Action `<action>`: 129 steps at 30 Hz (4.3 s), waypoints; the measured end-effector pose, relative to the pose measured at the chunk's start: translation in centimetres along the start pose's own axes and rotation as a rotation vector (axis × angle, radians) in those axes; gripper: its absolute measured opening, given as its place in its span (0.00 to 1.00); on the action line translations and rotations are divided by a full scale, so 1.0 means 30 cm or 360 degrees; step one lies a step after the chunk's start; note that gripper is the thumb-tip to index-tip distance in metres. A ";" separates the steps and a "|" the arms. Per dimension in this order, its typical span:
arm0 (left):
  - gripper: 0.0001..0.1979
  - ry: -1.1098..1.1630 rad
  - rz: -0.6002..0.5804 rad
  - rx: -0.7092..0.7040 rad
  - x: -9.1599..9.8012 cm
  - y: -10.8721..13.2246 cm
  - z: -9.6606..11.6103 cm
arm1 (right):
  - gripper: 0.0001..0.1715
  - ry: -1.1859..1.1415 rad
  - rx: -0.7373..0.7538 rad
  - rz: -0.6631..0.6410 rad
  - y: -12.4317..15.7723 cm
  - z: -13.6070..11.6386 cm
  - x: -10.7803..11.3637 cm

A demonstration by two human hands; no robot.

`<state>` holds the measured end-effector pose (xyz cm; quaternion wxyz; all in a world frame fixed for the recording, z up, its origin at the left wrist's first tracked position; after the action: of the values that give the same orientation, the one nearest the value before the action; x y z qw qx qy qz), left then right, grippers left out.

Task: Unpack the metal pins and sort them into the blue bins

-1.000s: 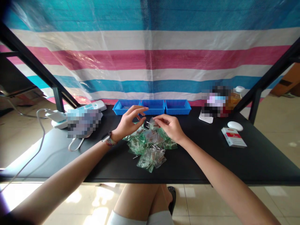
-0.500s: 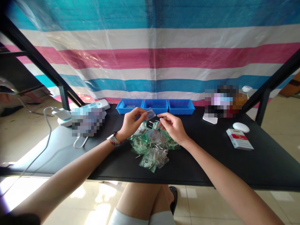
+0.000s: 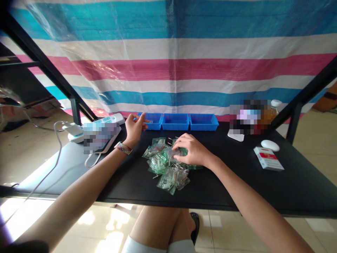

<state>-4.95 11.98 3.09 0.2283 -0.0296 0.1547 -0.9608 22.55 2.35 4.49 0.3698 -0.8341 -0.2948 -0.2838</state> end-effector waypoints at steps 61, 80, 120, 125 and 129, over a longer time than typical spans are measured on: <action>0.21 -0.0881 0.0139 -0.0697 0.030 0.013 0.127 | 0.09 -0.0171 0.0034 0.0376 -0.008 -0.015 0.051; 0.08 -0.0666 -0.0969 -0.1726 -0.238 0.430 0.304 | 0.23 -0.1647 -0.0734 0.0862 0.022 0.143 0.052; 0.20 -0.0862 -0.0809 -0.1638 -0.206 0.339 0.259 | 0.23 -0.1087 -0.0667 0.0916 0.031 0.143 0.079; 0.14 -0.0695 -0.0935 -0.1567 -0.249 0.429 0.272 | 0.20 -0.1344 -0.0711 0.0999 0.039 0.160 0.076; 0.05 -0.0563 -0.0907 -0.1454 -0.243 0.426 0.284 | 0.12 -0.1437 -0.0737 0.0910 0.036 0.147 0.060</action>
<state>8.15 2.00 7.32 -0.0536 -0.3265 0.5001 -0.8003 25.62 5.72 2.76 0.0774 -0.9781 -0.1167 0.1539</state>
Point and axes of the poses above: each hand's wrist, its own y-axis away from the middle knuckle, its own x-axis out of the back of the hand, z = x × y, the point moved 8 cm from there along -y, towards the middle knuckle, and after that the axes turned 7 degrees about -y, right-handed, at the moved point
